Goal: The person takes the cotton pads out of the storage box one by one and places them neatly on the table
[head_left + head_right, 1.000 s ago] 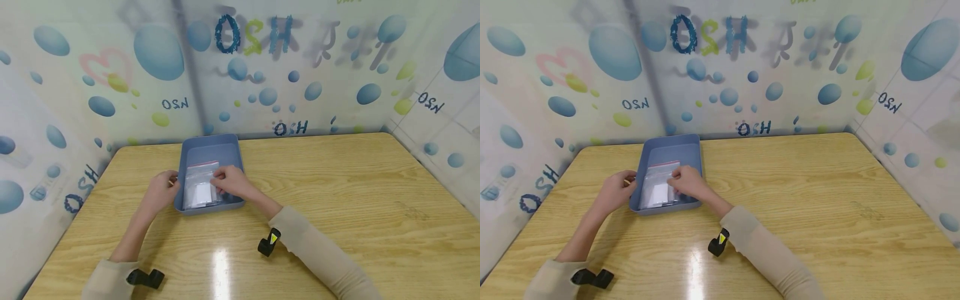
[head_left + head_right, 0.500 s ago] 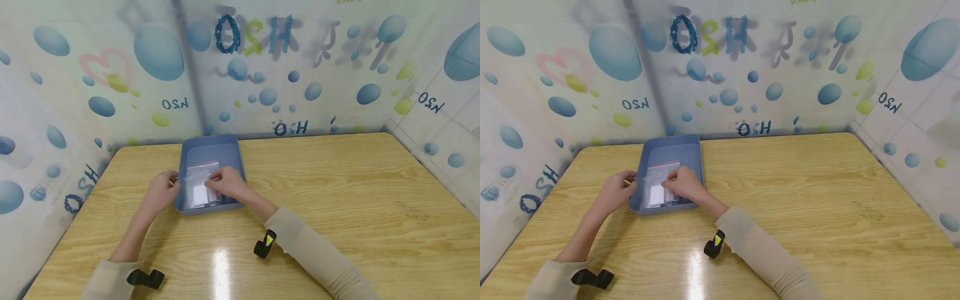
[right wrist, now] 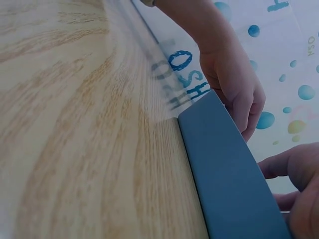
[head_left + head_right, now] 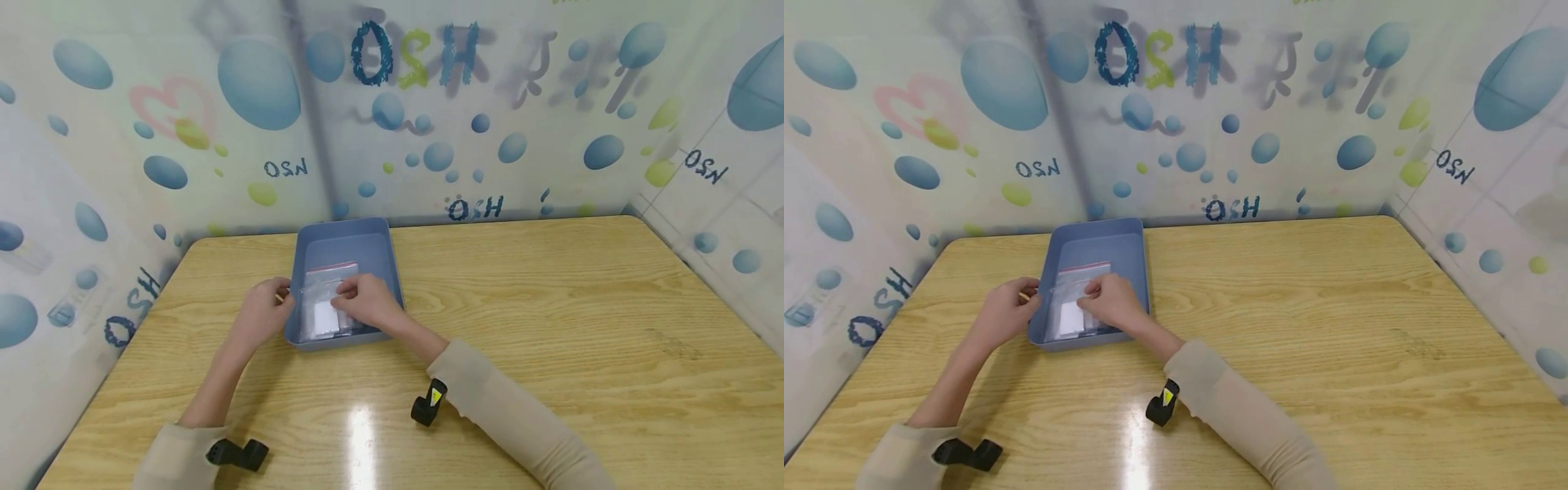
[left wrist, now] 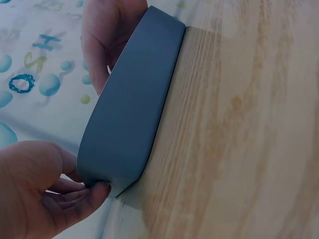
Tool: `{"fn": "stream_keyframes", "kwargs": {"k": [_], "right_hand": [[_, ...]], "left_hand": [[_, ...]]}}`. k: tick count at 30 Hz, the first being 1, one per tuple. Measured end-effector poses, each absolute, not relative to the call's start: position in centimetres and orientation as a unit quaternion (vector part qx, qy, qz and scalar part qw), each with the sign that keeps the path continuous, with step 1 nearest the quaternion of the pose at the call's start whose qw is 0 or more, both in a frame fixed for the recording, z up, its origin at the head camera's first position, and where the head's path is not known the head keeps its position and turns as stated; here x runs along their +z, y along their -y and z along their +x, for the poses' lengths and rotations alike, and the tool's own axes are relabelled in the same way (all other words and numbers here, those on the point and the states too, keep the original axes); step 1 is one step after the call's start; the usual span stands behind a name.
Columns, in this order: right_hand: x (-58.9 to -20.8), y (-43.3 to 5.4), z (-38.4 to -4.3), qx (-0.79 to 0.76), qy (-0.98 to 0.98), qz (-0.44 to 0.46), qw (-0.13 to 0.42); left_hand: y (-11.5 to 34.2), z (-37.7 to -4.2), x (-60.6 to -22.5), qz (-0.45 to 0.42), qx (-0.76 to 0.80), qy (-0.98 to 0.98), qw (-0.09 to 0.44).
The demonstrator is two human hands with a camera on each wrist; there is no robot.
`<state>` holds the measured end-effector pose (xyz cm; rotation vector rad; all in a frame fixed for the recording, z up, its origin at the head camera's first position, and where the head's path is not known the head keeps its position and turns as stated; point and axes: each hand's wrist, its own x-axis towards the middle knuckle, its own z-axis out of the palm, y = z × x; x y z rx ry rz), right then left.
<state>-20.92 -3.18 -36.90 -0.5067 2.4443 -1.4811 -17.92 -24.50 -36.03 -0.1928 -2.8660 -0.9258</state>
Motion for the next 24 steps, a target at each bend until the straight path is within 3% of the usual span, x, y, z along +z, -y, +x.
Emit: {"fn": "stream_keyframes", "kwargs": {"k": [24], "right_hand": [[-37.27, 3.55, -20.66, -0.527, -0.825, -0.172, 0.109]], "left_hand": [[24.53, -17.90, -36.00, -0.064, -0.310, 0.947, 0.058]]}}
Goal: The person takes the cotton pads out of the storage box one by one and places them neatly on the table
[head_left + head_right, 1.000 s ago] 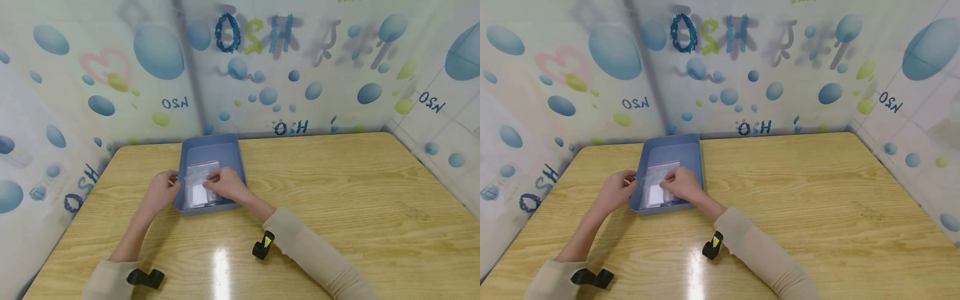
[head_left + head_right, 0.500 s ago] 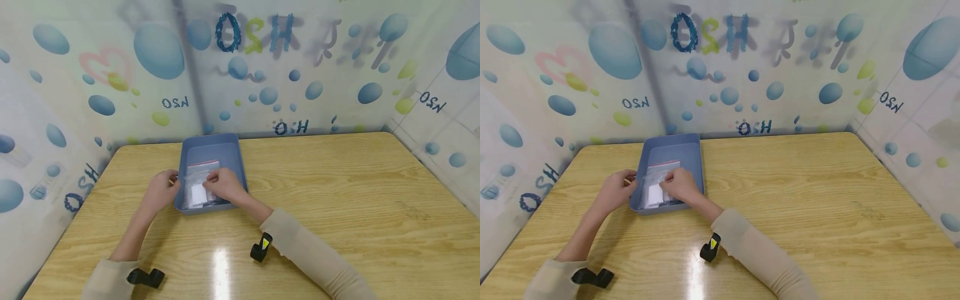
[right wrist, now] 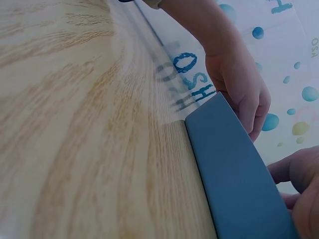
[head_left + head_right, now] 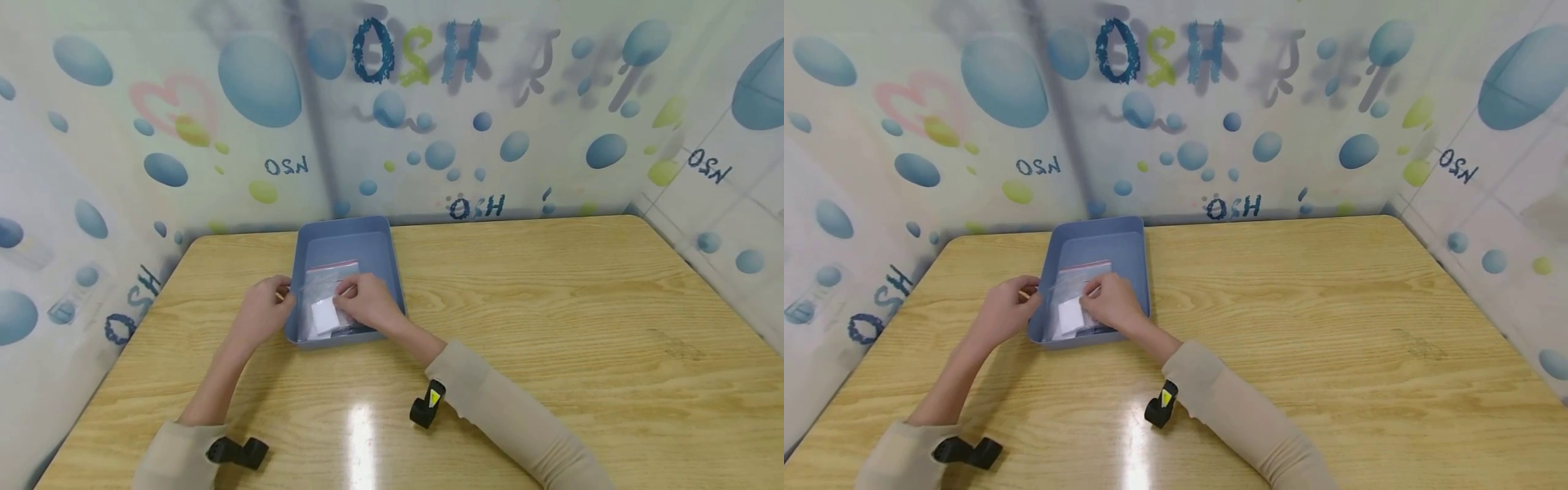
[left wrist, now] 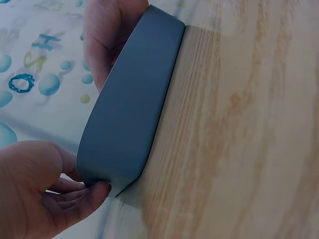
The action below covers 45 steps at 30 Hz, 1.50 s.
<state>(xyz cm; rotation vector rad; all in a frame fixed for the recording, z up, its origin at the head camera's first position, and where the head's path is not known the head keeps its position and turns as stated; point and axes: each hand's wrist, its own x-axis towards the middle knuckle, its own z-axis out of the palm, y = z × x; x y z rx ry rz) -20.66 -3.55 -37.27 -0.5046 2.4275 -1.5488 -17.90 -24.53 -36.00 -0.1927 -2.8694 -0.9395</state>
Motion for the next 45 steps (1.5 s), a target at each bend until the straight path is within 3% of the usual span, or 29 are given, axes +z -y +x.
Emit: {"fn": "stream_keyframes", "kwargs": {"k": [24, 45], "right_hand": [[-37.0, 2.3, -21.3, -0.536, -0.807, -0.237, 0.079], [-37.0, 0.2, -21.9, -0.590, -0.772, -0.235, 0.034]], "left_hand": [[24.4, -17.8, -35.7, -0.062, -0.309, 0.947, 0.055], [24.4, -17.9, -35.9, -0.062, -0.308, 0.948, 0.053]]}}
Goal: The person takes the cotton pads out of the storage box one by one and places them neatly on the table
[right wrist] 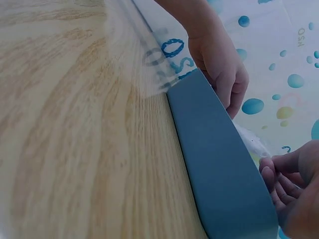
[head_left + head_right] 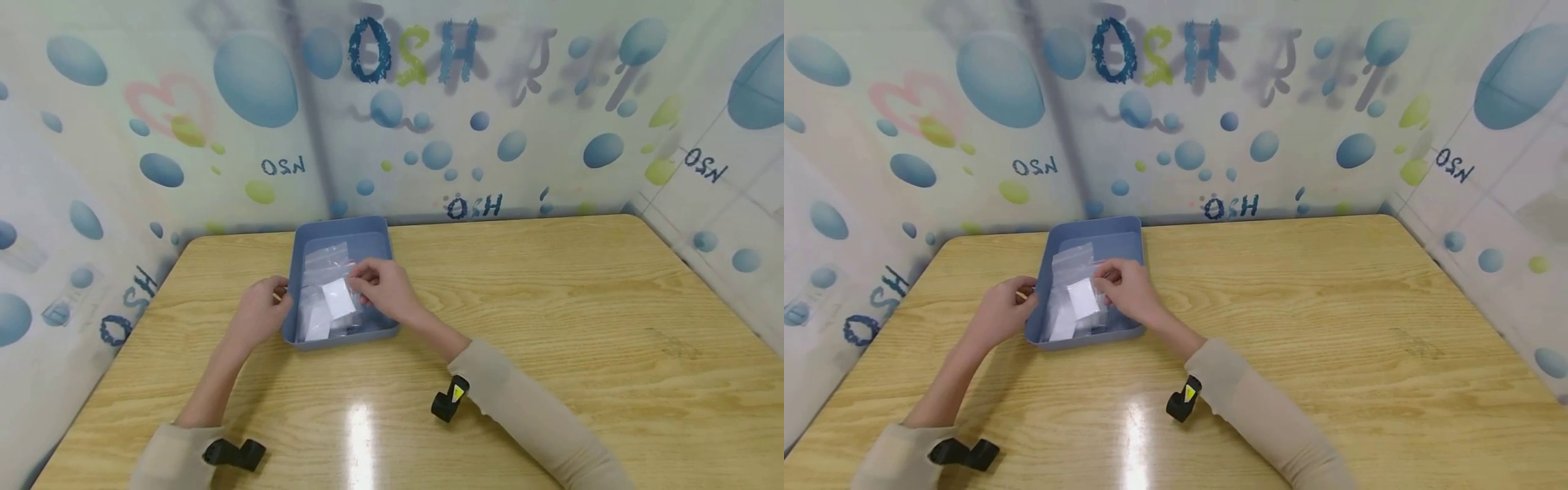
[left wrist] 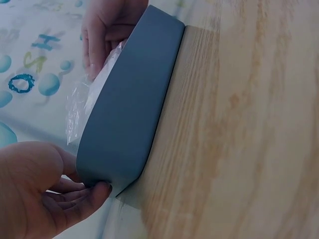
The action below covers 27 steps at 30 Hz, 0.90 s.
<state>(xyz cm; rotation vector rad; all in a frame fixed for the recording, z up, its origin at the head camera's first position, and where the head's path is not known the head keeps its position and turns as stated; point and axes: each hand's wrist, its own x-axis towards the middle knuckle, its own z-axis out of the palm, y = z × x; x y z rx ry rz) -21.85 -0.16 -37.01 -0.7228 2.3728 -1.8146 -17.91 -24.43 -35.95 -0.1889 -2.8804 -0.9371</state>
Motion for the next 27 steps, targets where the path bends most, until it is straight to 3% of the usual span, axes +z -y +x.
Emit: {"fn": "stream_keyframes", "kwargs": {"k": [27], "right_hand": [[-35.7, -1.9, -23.3, -0.609, -0.765, -0.207, 0.020]], "left_hand": [[24.4, -17.9, -36.0, -0.075, -0.295, 0.951, 0.061]]}}
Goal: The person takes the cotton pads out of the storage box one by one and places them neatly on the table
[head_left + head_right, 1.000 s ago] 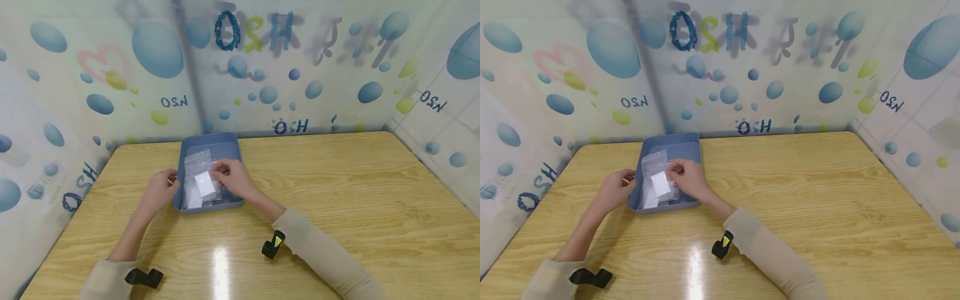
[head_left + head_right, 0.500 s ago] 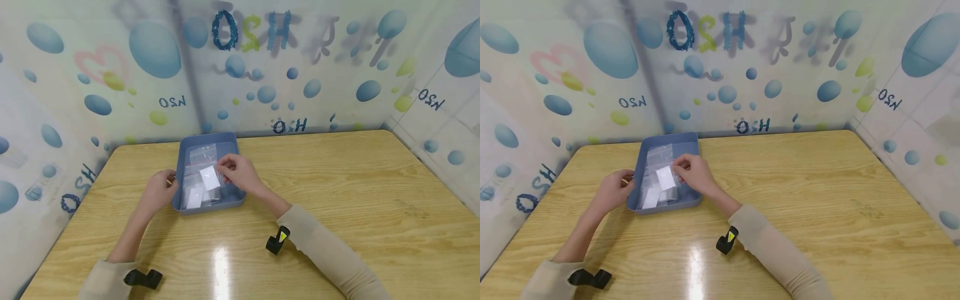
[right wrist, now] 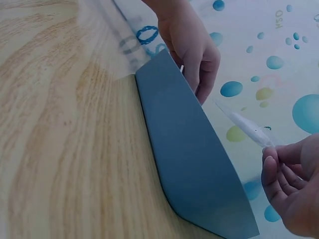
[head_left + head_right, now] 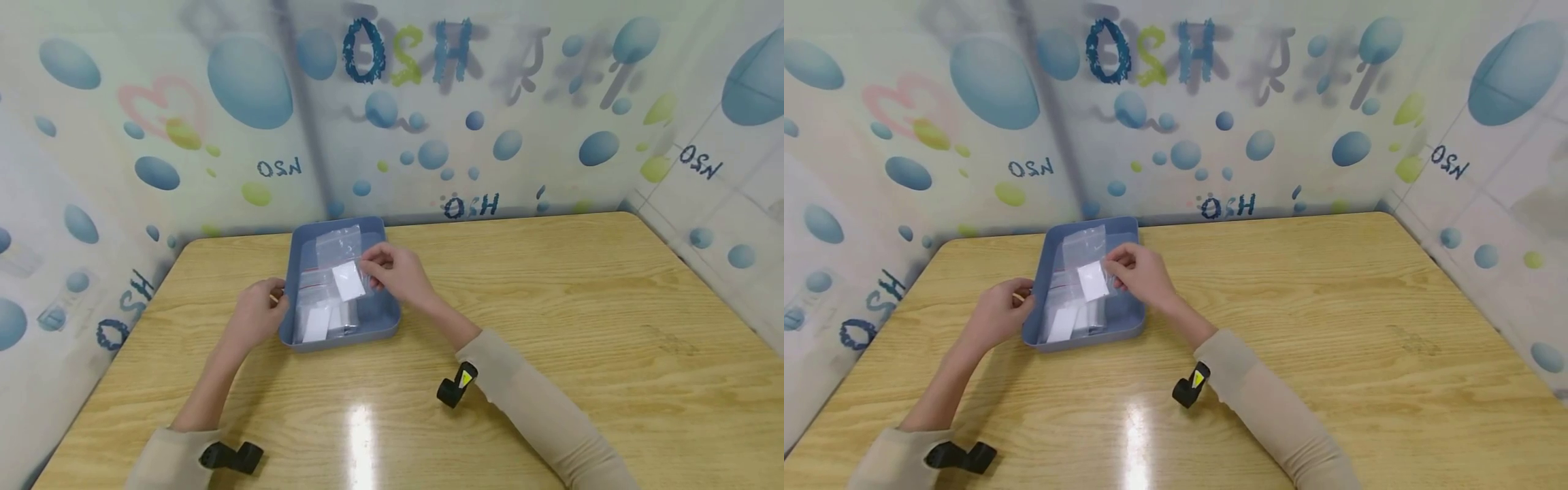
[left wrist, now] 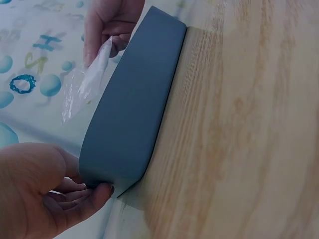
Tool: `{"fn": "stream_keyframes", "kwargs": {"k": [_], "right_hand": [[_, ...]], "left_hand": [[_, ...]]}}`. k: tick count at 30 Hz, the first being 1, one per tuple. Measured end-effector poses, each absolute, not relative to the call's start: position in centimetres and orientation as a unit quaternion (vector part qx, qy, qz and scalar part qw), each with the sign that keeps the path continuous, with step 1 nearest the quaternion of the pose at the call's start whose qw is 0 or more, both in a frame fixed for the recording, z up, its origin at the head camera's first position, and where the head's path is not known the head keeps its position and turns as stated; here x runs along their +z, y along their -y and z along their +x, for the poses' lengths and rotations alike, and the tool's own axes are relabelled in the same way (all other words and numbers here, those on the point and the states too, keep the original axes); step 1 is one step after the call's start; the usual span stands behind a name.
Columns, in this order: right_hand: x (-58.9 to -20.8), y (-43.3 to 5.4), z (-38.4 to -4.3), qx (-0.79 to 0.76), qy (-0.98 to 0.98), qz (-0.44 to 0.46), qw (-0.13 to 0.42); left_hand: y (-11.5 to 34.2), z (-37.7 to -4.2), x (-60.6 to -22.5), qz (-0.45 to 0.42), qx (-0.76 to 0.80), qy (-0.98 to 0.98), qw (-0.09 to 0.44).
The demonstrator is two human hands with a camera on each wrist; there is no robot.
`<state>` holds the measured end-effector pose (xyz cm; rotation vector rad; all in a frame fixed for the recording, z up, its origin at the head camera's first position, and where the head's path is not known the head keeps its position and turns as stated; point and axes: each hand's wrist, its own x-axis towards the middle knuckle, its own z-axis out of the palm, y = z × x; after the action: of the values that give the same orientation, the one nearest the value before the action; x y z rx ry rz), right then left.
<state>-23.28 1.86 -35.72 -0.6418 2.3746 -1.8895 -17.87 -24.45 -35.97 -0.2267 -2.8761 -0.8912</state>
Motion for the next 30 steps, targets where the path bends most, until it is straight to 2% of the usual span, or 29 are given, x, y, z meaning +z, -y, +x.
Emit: {"fn": "stream_keyframes", "kwargs": {"k": [14, 21, 30], "right_hand": [[-35.3, -3.5, -24.7, -0.620, -0.762, -0.188, -0.009], [-35.4, -4.4, -25.5, -0.627, -0.763, -0.158, -0.005], [-35.6, -5.9, -26.6, -0.655, -0.743, -0.137, -0.011]], "left_hand": [[24.5, -17.9, -36.0, -0.087, -0.293, 0.950, 0.070], [24.6, -17.8, -35.9, -0.092, -0.290, 0.949, 0.088], [24.7, -17.8, -35.9, -0.087, -0.287, 0.950, 0.081]]}}
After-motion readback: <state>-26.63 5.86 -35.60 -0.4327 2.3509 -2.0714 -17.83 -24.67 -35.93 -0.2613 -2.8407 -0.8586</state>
